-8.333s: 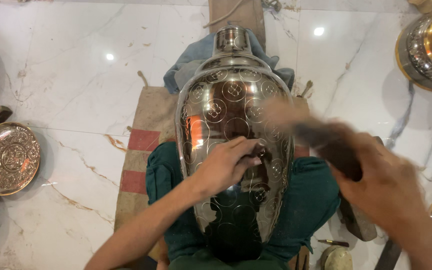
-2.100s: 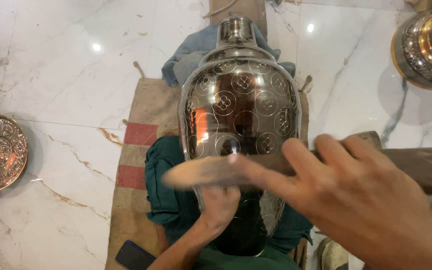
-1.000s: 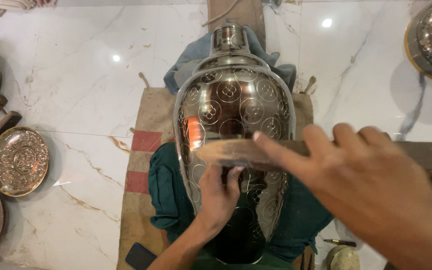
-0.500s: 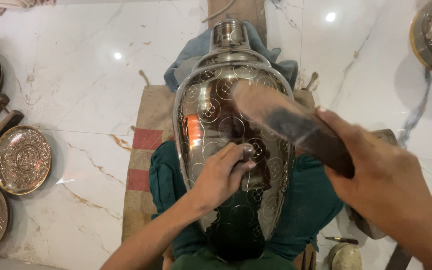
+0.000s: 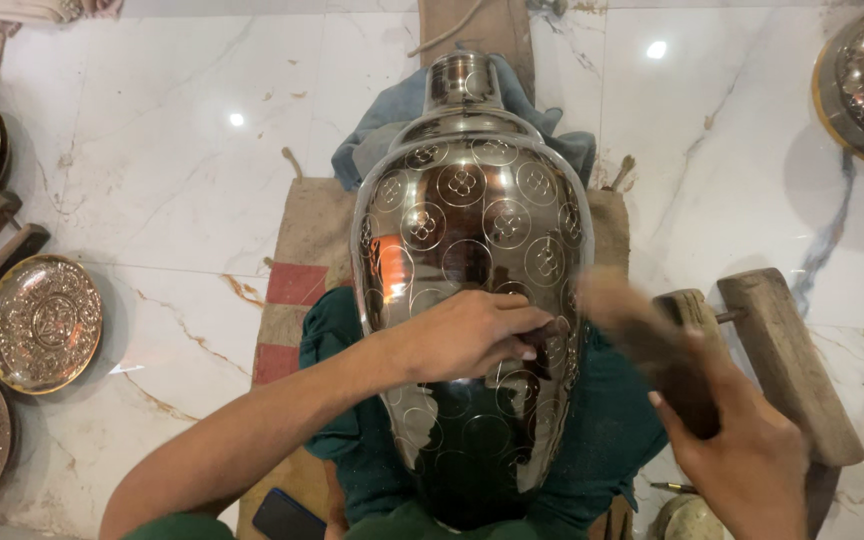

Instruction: The person uses a chisel and hammer to engrave a floral pattern onto a large metal vessel. They repeatedly strike the chisel with the hammer to create indentations in the metal surface.

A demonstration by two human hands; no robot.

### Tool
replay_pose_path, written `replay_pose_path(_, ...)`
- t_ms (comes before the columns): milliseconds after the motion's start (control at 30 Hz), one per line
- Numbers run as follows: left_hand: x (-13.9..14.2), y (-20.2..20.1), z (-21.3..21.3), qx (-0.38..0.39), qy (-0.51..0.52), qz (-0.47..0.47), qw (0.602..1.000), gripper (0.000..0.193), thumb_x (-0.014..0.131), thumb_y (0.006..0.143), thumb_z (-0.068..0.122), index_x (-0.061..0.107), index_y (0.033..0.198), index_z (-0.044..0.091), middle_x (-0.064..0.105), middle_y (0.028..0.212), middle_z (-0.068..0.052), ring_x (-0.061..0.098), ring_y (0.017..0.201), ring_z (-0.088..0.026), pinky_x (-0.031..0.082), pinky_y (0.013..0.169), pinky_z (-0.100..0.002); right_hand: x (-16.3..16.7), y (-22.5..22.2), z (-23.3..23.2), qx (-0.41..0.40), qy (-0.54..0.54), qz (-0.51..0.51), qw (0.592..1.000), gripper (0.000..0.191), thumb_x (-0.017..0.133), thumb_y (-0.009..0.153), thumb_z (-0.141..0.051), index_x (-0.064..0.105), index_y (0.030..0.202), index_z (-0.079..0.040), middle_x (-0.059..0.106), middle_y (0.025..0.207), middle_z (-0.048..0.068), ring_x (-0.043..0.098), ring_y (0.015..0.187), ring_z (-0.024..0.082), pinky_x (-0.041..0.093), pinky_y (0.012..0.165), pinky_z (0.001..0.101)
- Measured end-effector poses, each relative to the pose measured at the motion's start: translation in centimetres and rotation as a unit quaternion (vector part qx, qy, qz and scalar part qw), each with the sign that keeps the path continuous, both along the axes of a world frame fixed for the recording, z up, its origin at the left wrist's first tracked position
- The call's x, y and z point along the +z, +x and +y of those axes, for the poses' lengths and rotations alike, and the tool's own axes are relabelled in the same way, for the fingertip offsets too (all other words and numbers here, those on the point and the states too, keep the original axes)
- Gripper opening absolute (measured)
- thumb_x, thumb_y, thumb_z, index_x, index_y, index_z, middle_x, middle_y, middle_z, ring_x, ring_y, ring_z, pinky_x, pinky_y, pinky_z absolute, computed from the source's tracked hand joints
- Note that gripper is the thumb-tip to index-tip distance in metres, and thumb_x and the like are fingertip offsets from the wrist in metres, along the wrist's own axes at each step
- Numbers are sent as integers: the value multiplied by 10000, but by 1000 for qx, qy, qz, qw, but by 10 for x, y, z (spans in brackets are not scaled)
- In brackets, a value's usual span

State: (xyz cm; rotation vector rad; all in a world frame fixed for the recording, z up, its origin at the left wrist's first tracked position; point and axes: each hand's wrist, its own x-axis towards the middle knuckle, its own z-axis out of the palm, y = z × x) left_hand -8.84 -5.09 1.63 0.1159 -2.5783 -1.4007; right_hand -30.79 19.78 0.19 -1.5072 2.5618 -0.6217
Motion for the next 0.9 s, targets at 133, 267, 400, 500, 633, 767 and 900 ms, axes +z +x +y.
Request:
replay_pose_path(133,1,-9,-8,-84,-10,-20,996,409,698,935,156,613,1316,34,703,1111,-142,717,996,-357,576,853,-463,-36,14,24,-125,-31,-203,971,541,847,838,-254,598,1274,-52,727,1020,230,733,905,344,590,789,454)
replay_pose_path(267,0,-20,-15,-157,-22,-67,985,401,702,935,187,633,1311,65,713,1101,-119,723,990,-345,575,827,-460,-72,44,43,-172,-96,-234,952,453,859,876,-200,641,1211,11,714,959,200,708,862,297,571,783,382)
replay_pose_path(400,-2,-24,-16,-223,3,-24,975,424,700,902,148,649,1317,78,723,1171,-110,723,1049,-343,585,850,-430,-95,69,58,-160,-101,-58,980,700,856,784,-160,572,1399,19,707,1086,219,722,970,305,571,842,393)
replay_pose_path(500,2,-22,-17,-235,-36,-57,970,416,721,871,144,674,1280,84,753,1121,-105,729,1002,-330,572,804,-443,-102,77,65,-193,-315,-263,892,922,827,910,-120,272,1630,33,643,992,143,659,962,218,559,896,319)
replay_pose_path(633,14,-13,-25,-41,25,5,999,305,669,996,151,608,1282,65,743,1087,-108,761,989,-214,633,885,-346,-99,76,69,-182,-146,-62,970,944,873,770,-36,281,1501,53,646,1057,259,662,957,282,564,868,366)
replay_pose_path(767,20,-5,-16,-22,71,-98,992,394,703,941,185,583,1299,70,760,1042,-116,768,954,-223,616,843,-373,-94,72,49,-204,-287,-286,891,839,776,911,-19,259,1567,58,641,1110,155,642,999,189,542,931,303)
replay_pose_path(900,11,-3,-8,-68,3,18,998,557,715,902,148,528,1409,15,698,1250,-167,698,1097,-336,573,906,-447,-88,63,22,-177,-97,-353,914,779,788,825,26,401,1500,12,668,1184,136,638,1092,201,521,945,334)
